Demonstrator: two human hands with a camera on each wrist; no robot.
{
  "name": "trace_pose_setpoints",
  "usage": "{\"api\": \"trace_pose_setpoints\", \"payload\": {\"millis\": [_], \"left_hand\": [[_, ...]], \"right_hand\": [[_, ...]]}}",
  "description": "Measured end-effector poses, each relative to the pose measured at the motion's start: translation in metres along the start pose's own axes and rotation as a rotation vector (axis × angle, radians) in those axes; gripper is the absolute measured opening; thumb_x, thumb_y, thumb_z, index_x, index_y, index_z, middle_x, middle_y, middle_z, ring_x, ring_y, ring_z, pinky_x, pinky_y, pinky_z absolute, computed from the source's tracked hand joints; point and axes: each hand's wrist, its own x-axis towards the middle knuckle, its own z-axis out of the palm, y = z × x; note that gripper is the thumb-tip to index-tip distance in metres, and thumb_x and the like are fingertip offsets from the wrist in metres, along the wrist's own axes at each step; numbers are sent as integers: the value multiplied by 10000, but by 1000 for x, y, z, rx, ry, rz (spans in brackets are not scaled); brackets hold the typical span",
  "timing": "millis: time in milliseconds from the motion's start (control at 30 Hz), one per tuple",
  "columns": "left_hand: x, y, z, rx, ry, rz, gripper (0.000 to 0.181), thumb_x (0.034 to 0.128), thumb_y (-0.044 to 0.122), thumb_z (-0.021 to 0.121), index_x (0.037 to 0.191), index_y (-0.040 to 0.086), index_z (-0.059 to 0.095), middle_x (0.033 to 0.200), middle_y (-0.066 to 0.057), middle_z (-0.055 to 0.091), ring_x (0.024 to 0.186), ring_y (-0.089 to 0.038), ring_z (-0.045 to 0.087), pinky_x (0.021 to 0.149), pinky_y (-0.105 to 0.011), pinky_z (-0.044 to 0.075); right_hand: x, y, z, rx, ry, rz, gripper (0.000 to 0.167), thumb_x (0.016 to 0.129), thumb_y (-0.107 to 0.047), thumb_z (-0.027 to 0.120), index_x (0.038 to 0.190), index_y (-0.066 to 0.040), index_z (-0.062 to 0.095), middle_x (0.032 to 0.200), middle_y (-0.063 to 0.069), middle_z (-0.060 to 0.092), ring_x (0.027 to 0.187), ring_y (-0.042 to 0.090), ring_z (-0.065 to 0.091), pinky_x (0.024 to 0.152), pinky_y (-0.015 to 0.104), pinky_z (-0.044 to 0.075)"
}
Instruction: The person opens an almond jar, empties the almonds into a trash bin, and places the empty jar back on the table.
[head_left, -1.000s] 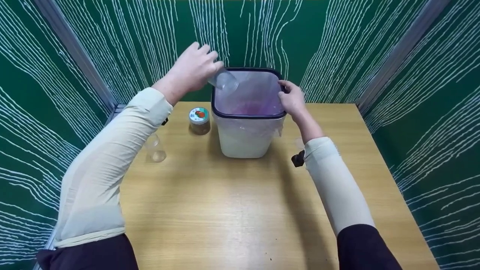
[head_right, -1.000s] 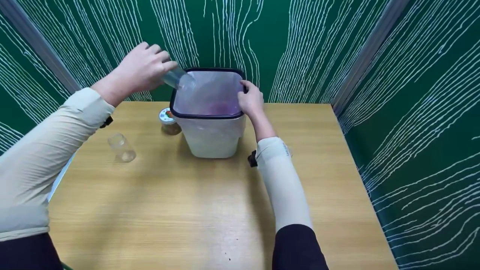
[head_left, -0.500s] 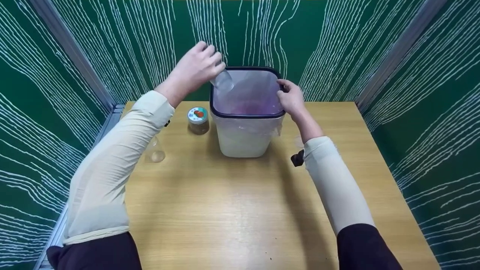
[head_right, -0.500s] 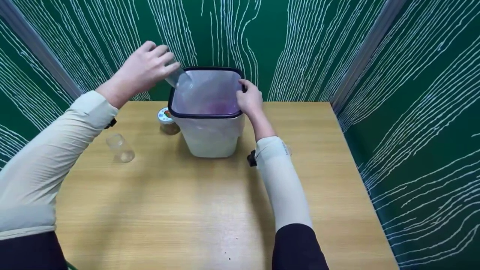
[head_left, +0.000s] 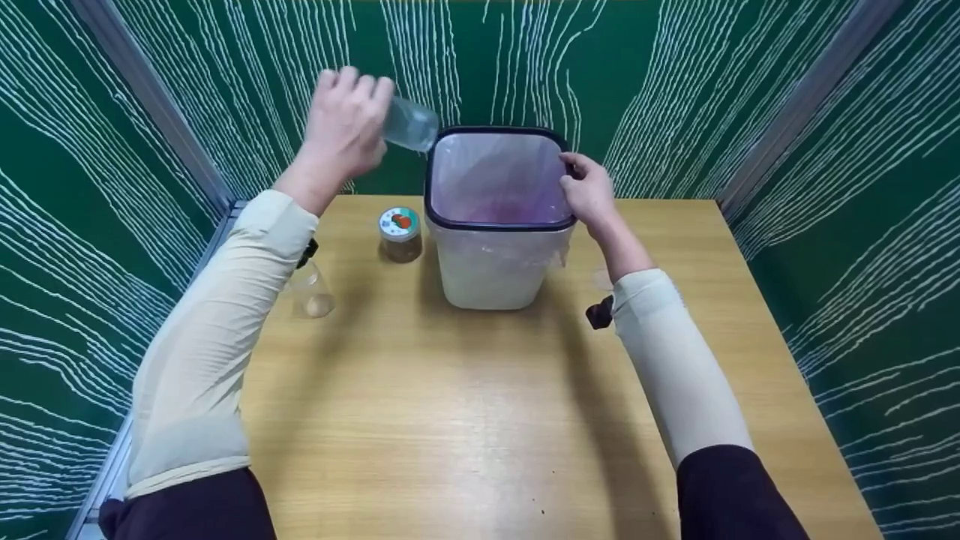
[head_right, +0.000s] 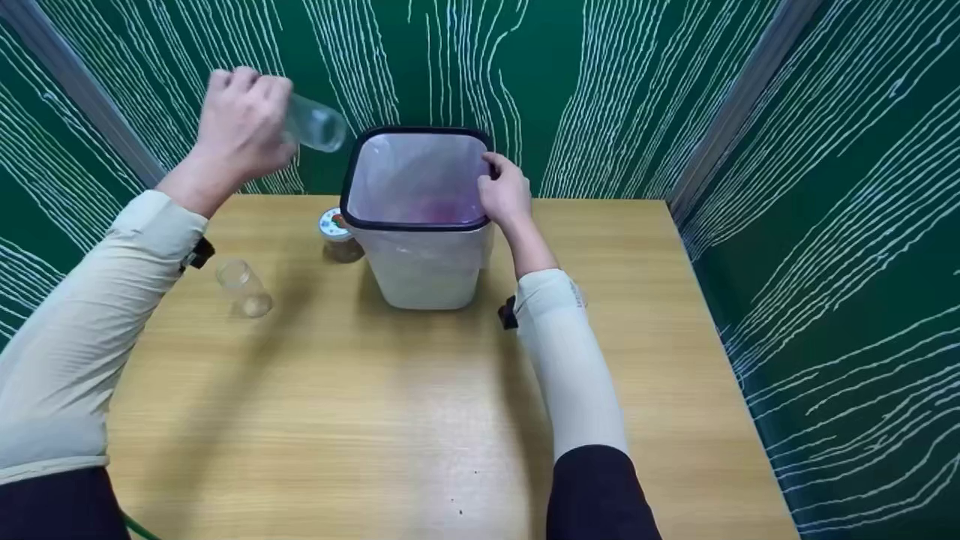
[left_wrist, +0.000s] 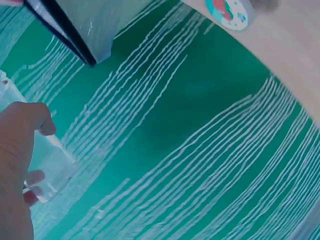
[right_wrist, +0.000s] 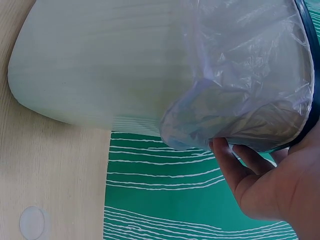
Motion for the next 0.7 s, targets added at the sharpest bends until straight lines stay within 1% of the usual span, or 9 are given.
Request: {"api": "trace_pose_setpoints", "payload": {"millis": [133, 200, 267, 367, 467, 600, 700], "left_hand": [[-15, -17, 9, -148, -36, -166, 589, 824, 251, 665, 1340, 63, 453, 1236, -196, 605, 1069, -385, 502, 896, -503, 343], [-22, -27, 14, -213, -68, -245, 622, 835, 296, 676, 1375, 99, 438, 1277, -176, 591, 1113, -383, 496, 927, -516, 320], [-31, -35, 20, -277, -102, -326, 638, 831, 306, 691, 1386, 119, 438, 1300, -161, 579, 1140, -375, 486, 953, -521, 296], [-44, -47, 27, -369, -134, -433, 622, 804, 274, 716, 1351, 115, 468, 1273, -144, 593, 1127, -361, 502, 966, -513, 282], [-58, -54, 35, -452, -132, -519, 619, 787, 250, 723, 1335, 102, 476, 1248, -133, 604, 1123, -338, 527, 977, -490, 282], [-78, -62, 45, -544, -113, -614, 627, 801, 301, 739, 1343, 125, 477, 1290, -83, 593, 1181, -273, 530, 996, -465, 280], [-93, -66, 52, -603, -116, -676, 640, 806, 344, 747, 1350, 144, 476, 1321, -51, 577, 1201, -250, 518, 1011, -458, 282]], "right_hand": [[-2, 2, 1, 5, -2, -1, 444, 938, -3, 470, 1368, -82, 547, 1340, 130, 530, 1125, 172, 466, 886, 255, 415], [-3, 2, 1, 10, -4, -2, 444, 939, -5, 465, 1369, -80, 544, 1340, 132, 528, 1122, 174, 464, 881, 257, 414], [-3, 2, 2, 18, -7, -2, 446, 936, -6, 466, 1368, -81, 546, 1332, 126, 531, 1114, 167, 461, 877, 254, 411], [-3, 3, 3, 25, -9, 0, 453, 930, -3, 459, 1367, -83, 547, 1300, 122, 540, 1091, 172, 460, 851, 255, 411], [-2, 3, 2, 24, -4, 7, 458, 926, -2, 460, 1367, -90, 549, 1289, 110, 545, 1079, 168, 464, 832, 246, 409], [-2, 1, 1, 27, -6, 13, 461, 936, -6, 452, 1378, -100, 541, 1331, 103, 533, 1100, 169, 470, 824, 249, 419], [-2, -1, 1, 34, -14, 18, 459, 946, -11, 443, 1387, -107, 532, 1366, 100, 514, 1125, 169, 463, 836, 253, 421]]}}
